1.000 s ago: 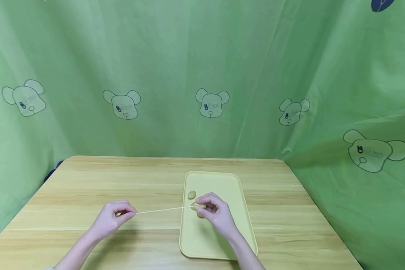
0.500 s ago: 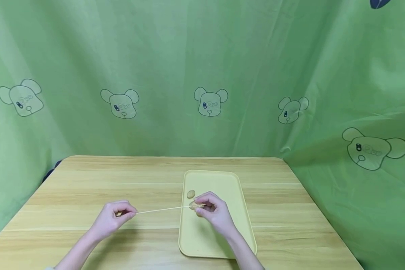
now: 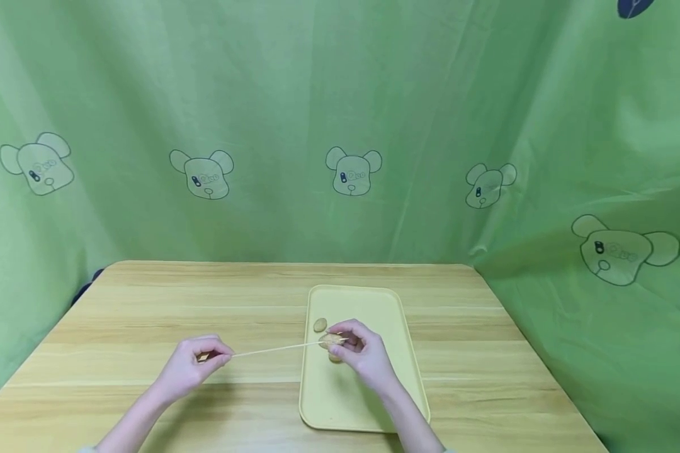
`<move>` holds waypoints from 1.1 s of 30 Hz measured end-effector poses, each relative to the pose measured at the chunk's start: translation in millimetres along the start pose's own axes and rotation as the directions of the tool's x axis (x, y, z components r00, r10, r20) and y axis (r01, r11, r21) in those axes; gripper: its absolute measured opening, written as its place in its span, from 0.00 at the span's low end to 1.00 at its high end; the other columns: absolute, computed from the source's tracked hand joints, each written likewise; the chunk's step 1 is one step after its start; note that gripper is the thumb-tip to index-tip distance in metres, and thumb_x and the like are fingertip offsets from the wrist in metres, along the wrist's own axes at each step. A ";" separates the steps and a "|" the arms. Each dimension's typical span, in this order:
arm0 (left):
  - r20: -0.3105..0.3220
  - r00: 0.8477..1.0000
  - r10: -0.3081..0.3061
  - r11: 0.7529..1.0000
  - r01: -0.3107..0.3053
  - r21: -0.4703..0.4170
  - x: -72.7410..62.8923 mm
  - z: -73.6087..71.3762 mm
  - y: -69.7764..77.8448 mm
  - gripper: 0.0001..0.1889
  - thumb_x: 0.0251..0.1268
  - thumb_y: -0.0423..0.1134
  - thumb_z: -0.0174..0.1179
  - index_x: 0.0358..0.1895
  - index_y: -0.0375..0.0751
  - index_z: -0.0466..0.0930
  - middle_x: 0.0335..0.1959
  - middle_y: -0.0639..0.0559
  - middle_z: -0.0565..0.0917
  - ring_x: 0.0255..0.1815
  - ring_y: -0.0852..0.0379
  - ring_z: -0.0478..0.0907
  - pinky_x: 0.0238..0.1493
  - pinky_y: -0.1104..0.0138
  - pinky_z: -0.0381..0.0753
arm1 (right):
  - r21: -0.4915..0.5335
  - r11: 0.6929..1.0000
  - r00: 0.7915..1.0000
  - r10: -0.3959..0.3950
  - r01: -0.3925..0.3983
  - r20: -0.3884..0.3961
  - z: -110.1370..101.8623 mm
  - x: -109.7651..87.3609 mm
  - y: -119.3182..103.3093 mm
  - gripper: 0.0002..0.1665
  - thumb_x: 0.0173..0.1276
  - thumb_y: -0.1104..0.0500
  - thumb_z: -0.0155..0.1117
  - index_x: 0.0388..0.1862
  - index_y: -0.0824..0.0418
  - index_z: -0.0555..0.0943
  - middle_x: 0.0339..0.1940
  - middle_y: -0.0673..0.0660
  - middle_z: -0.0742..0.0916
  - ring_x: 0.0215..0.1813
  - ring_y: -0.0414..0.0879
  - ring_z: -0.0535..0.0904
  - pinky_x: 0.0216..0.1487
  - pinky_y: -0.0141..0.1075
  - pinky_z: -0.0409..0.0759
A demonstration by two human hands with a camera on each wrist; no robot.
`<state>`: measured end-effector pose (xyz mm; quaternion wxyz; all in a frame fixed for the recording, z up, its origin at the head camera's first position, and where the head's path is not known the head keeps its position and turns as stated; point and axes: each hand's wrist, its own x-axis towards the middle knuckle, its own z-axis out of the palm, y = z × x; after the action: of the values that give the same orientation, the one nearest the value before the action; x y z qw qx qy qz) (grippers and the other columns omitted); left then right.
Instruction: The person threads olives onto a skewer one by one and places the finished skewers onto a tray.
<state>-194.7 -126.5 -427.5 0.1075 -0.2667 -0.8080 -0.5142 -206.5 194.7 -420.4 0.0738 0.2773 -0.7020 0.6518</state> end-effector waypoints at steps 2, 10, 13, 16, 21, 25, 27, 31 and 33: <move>-0.002 1.000 -0.003 1.000 0.003 -0.005 1.0 -1.1 1.1 0.04 0.55 0.29 0.62 0.30 0.42 0.84 0.24 0.59 0.79 0.24 0.65 0.71 0.25 0.70 0.74 | 0.008 1.000 1.000 0.022 -0.022 0.002 -0.5 0.9 -0.7 0.18 0.55 0.73 0.64 0.45 0.79 0.73 0.38 0.58 0.83 0.37 0.41 0.81 0.39 0.30 0.79; -0.002 1.000 -0.010 1.000 0.010 0.020 1.5 -8.0 -1.3 0.05 0.54 0.28 0.62 0.30 0.43 0.84 0.24 0.60 0.79 0.25 0.64 0.72 0.27 0.69 0.75 | -0.034 0.999 1.000 0.021 -0.021 -0.013 3.3 3.6 -0.3 0.18 0.54 0.73 0.65 0.44 0.78 0.75 0.45 0.67 0.80 0.41 0.38 0.79 0.43 0.29 0.78; -0.006 1.000 -0.004 1.000 0.004 0.025 2.2 -8.8 -2.0 0.05 0.54 0.28 0.62 0.30 0.42 0.84 0.24 0.61 0.79 0.25 0.64 0.73 0.27 0.68 0.75 | -0.028 0.999 0.999 0.023 -0.023 -0.024 3.9 3.7 -1.0 0.18 0.54 0.73 0.66 0.44 0.78 0.75 0.45 0.65 0.80 0.42 0.38 0.79 0.43 0.29 0.78; -0.012 1.000 0.009 1.000 -0.009 0.017 2.4 -7.6 -2.6 0.05 0.54 0.28 0.62 0.30 0.42 0.84 0.24 0.60 0.79 0.25 0.64 0.73 0.27 0.68 0.75 | -0.041 0.998 0.999 0.039 -0.040 -0.025 3.2 3.4 -2.3 0.18 0.54 0.72 0.66 0.43 0.77 0.75 0.41 0.58 0.81 0.39 0.38 0.79 0.40 0.29 0.78; -0.002 1.000 0.003 1.000 -0.003 0.008 1.1 -2.7 -3.0 0.04 0.54 0.28 0.63 0.30 0.41 0.84 0.25 0.59 0.80 0.25 0.64 0.73 0.27 0.69 0.75 | -0.010 0.993 0.993 0.115 -0.115 -0.023 0.3 -0.2 -3.5 0.20 0.55 0.72 0.65 0.46 0.79 0.73 0.37 0.50 0.82 0.36 0.38 0.79 0.39 0.29 0.79; -0.007 1.000 -0.002 1.000 0.003 0.023 2.3 -0.7 -0.5 0.04 0.55 0.28 0.63 0.31 0.40 0.84 0.26 0.57 0.80 0.25 0.65 0.72 0.27 0.70 0.75 | 0.045 0.987 0.988 0.153 -0.152 -0.029 -0.5 -2.6 -4.1 0.20 0.56 0.74 0.62 0.47 0.82 0.70 0.35 0.48 0.84 0.36 0.37 0.80 0.38 0.29 0.79; -0.014 1.000 0.007 0.999 -0.006 0.036 3.0 -1.5 4.6 0.05 0.54 0.26 0.62 0.30 0.39 0.83 0.25 0.56 0.80 0.25 0.64 0.72 0.26 0.70 0.74 | 0.050 0.989 0.989 0.142 -0.140 -0.034 0.2 -3.1 -4.3 0.20 0.56 0.74 0.62 0.46 0.82 0.70 0.33 0.47 0.84 0.34 0.36 0.79 0.37 0.28 0.78; -0.026 1.000 0.017 1.000 -0.016 0.025 3.1 -4.4 15.5 0.06 0.52 0.23 0.62 0.28 0.37 0.83 0.24 0.56 0.80 0.24 0.65 0.72 0.26 0.70 0.74 | 0.048 0.992 0.992 0.116 -0.114 -0.050 2.8 -3.4 -4.9 0.20 0.55 0.72 0.64 0.44 0.82 0.71 0.32 0.47 0.83 0.33 0.37 0.79 0.35 0.27 0.78; -0.027 0.999 0.027 0.999 -0.027 0.017 3.7 -5.2 13.9 0.06 0.52 0.22 0.61 0.28 0.36 0.82 0.24 0.54 0.80 0.24 0.65 0.72 0.25 0.70 0.74 | 0.039 0.993 0.991 0.112 -0.110 -0.071 4.3 -2.5 -5.8 0.19 0.54 0.73 0.64 0.43 0.81 0.72 0.32 0.47 0.83 0.32 0.36 0.78 0.34 0.27 0.77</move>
<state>-190.8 -125.3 -412.8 0.1278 -0.2696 -0.8070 -0.5096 -200.4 191.3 -417.0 0.0582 0.2148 -0.7016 0.6769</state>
